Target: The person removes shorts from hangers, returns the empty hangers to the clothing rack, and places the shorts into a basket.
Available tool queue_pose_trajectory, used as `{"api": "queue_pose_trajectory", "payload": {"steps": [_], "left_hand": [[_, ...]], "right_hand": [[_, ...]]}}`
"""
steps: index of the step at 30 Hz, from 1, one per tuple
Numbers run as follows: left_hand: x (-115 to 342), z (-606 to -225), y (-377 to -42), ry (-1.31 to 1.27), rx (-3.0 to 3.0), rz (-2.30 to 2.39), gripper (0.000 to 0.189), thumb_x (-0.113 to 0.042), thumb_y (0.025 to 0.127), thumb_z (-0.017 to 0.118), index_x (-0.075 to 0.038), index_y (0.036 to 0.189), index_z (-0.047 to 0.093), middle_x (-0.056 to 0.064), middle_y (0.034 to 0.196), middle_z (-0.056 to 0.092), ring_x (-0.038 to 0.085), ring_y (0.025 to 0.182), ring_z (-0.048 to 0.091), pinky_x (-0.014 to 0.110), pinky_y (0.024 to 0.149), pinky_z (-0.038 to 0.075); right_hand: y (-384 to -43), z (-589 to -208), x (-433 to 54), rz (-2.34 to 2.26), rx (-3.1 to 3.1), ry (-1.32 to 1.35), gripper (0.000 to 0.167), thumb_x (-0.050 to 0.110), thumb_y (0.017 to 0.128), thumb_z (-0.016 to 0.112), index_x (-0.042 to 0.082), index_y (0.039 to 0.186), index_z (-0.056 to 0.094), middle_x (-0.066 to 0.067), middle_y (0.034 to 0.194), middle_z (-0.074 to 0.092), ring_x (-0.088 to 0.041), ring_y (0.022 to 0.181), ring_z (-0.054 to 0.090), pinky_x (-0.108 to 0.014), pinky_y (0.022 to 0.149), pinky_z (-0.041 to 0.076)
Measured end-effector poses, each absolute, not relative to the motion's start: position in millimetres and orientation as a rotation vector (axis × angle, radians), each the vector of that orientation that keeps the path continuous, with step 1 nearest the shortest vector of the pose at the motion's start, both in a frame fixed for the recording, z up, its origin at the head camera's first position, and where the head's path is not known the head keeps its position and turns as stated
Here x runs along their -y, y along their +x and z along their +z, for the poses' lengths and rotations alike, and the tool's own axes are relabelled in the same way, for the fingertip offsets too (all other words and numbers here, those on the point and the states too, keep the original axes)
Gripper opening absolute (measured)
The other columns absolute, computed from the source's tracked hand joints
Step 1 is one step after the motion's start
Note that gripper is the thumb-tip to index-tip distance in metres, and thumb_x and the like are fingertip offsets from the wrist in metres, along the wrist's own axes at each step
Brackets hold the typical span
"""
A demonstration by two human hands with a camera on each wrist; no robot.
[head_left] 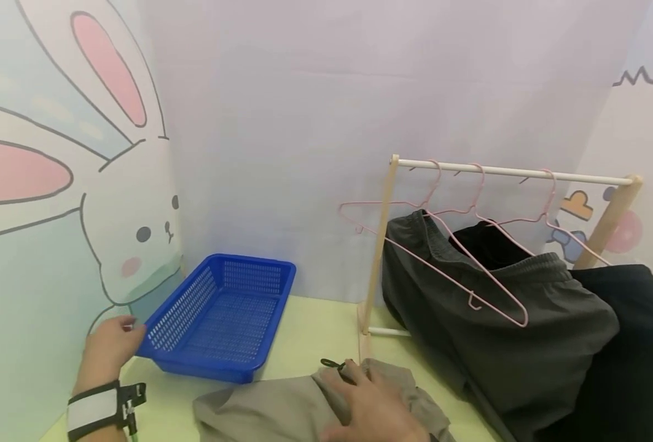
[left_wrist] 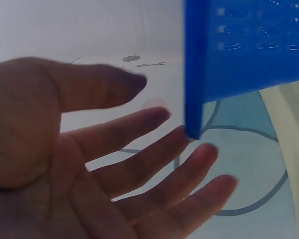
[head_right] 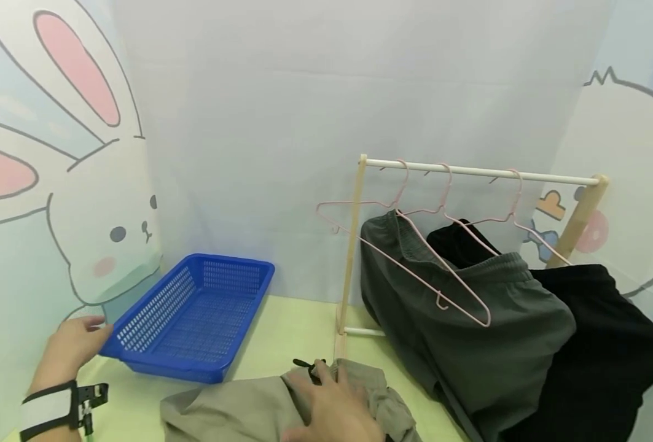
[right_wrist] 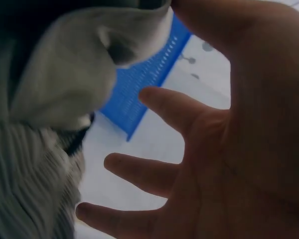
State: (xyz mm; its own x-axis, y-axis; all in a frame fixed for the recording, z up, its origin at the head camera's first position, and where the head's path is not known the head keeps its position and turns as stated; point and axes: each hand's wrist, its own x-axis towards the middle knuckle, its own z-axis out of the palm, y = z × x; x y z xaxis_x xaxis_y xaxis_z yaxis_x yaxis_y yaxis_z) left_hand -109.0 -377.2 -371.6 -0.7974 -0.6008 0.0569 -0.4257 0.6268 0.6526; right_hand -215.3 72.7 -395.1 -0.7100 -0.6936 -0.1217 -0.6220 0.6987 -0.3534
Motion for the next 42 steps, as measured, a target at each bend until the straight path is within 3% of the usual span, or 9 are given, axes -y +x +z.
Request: {"api": "queue_pose_trajectory", "payload": {"steps": [6, 11, 13, 19, 21, 26, 33, 37, 42], "left_hand": [[372, -380, -110, 0.798, 2.522, -1.143, 0.052, -0.007, 0.095, 0.049, 0.027, 0.135, 0.045, 0.046, 0.121, 0.059, 0.046, 0.092, 0.072, 0.046, 0.072, 0.062], [374, -383, -110, 0.835, 2.402, -1.289, 0.053, 0.000, 0.089, 0.047, 0.025, 0.137, 0.046, 0.040, 0.109, 0.065, 0.025, 0.073, 0.073, 0.036, 0.066, 0.062], [373, -382, -112, 0.848, 2.378, -1.313, 0.053, 0.000, 0.090, 0.048, 0.023, 0.138, 0.047, 0.038, 0.109, 0.065, 0.021, 0.071, 0.072, 0.034, 0.065, 0.062], [370, -381, -116, 0.840, 2.343, -1.346, 0.052, 0.000, 0.092, 0.050, 0.022, 0.139, 0.048, 0.039, 0.114, 0.065, 0.021, 0.072, 0.072, 0.033, 0.065, 0.061], [370, -380, -115, 0.834, 2.338, -1.350, 0.052, 0.000, 0.093, 0.050, 0.022, 0.139, 0.048, 0.040, 0.115, 0.064, 0.022, 0.072, 0.073, 0.033, 0.065, 0.061], [374, -383, -107, 0.829, 2.333, -1.354, 0.052, -0.001, 0.092, 0.050, 0.022, 0.139, 0.048, 0.040, 0.116, 0.065, 0.021, 0.072, 0.073, 0.033, 0.065, 0.061], [380, -386, -101, 0.846, 2.345, -1.361, 0.052, -0.002, 0.092, 0.049, 0.023, 0.139, 0.047, 0.038, 0.112, 0.067, 0.019, 0.070, 0.072, 0.034, 0.065, 0.061], [380, -382, -101, 0.813, 2.337, -1.381, 0.052, -0.002, 0.093, 0.049, 0.023, 0.139, 0.047, 0.037, 0.110, 0.067, 0.018, 0.069, 0.072, 0.032, 0.063, 0.060], [378, -381, -103, 0.816, 2.345, -1.405, 0.052, -0.002, 0.092, 0.049, 0.022, 0.139, 0.047, 0.035, 0.108, 0.068, 0.017, 0.069, 0.070, 0.030, 0.061, 0.058]], "right_hand": [[-220, -421, -66, -0.287, -2.663, -1.021, 0.088, 0.065, 0.076, 0.083, 0.044, 0.154, 0.047, -0.018, 0.161, 0.037, -0.066, 0.125, 0.047, -0.076, 0.076, 0.047], [-230, -437, -64, -0.291, -2.641, -1.057, 0.088, 0.057, 0.075, 0.087, 0.033, 0.153, 0.052, -0.025, 0.161, 0.033, -0.057, 0.104, 0.061, -0.062, 0.067, 0.053], [-234, -439, -65, -0.327, -2.624, -1.048, 0.084, 0.054, 0.075, 0.089, 0.031, 0.149, 0.057, -0.025, 0.160, 0.035, -0.056, 0.107, 0.061, -0.066, 0.073, 0.053], [-244, -443, -81, -0.392, -2.704, -1.264, 0.030, 0.016, 0.091, 0.076, 0.024, 0.120, 0.076, -0.020, 0.142, 0.060, -0.049, 0.131, 0.054, -0.067, 0.097, 0.049], [-249, -445, -87, -0.398, -2.741, -1.337, 0.032, -0.001, 0.088, 0.072, 0.023, 0.108, 0.078, -0.017, 0.132, 0.067, -0.046, 0.129, 0.058, -0.063, 0.100, 0.050], [-261, -446, -96, -0.502, -2.781, -1.374, 0.045, -0.014, 0.070, 0.068, 0.026, 0.090, 0.072, -0.003, 0.108, 0.072, -0.027, 0.092, 0.070, -0.040, 0.070, 0.055], [-266, -421, -104, -0.836, -2.746, -1.145, 0.039, 0.004, 0.077, 0.070, 0.022, 0.111, 0.075, 0.001, 0.104, 0.074, -0.013, 0.083, 0.064, -0.033, 0.069, 0.052], [-264, -378, -108, -1.147, -2.790, -0.838, 0.052, 0.014, 0.082, 0.076, 0.017, 0.133, 0.070, -0.009, 0.127, 0.071, -0.023, 0.109, 0.067, -0.040, 0.088, 0.054], [-254, -309, -107, -1.628, -2.664, -0.787, 0.051, 0.003, 0.087, 0.071, 0.009, 0.137, 0.065, -0.004, 0.131, 0.067, -0.014, 0.116, 0.060, -0.026, 0.097, 0.048]]}}
